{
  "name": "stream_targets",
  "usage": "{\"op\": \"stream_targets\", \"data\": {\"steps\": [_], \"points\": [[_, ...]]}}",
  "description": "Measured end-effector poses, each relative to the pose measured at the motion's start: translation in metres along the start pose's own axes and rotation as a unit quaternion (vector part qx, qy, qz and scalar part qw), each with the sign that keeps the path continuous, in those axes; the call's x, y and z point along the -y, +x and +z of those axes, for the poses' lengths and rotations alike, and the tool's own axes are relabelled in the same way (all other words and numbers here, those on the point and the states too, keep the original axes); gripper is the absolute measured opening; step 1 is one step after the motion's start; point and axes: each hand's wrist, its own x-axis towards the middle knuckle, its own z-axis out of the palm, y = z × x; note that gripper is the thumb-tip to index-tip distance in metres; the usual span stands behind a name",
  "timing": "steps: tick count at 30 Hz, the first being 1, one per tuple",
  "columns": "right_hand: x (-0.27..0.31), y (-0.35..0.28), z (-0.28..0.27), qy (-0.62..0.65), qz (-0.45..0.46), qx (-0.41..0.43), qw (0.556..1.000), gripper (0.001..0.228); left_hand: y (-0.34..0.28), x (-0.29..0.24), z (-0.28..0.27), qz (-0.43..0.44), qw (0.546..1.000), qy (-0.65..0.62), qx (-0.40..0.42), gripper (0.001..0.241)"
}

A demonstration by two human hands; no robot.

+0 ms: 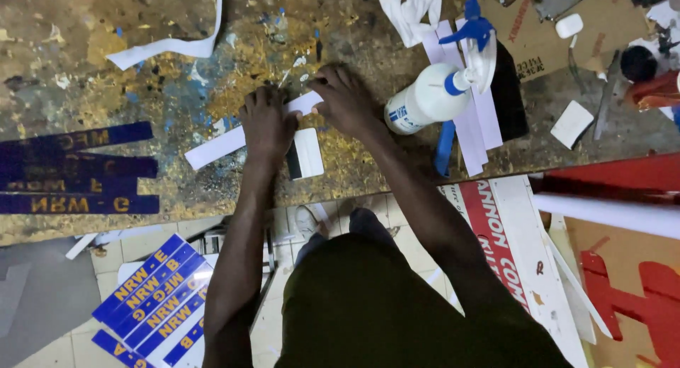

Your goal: The person is applying white adhesive strips onto blue sign boards using a small squeegee tool to ensure a smooth, bubble-free finish.

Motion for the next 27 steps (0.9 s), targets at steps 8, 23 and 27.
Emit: {"op": "stream_targets", "data": {"steps": [8,23,27], "points": [[-0.017,0.031,0.008,-0.03,0.026,0.16,0.986,0.064,0.011,0.002,-0.011,-0.028,0.998,-0.01,0.052,0.053],[0.036,-0.002,-0.094,0.229,-0.025,0.087,0.969,0.024,-0.013,0.008,-0.049,0.188,0.975,0.065,-0.101,0.028],[0.053,-0.027,-0.123,0.503,0.107,0.116,0.85,0.083,-0.047,0.01,-0.082,0.296,0.918,0.024,-0.264,0.006]]}}
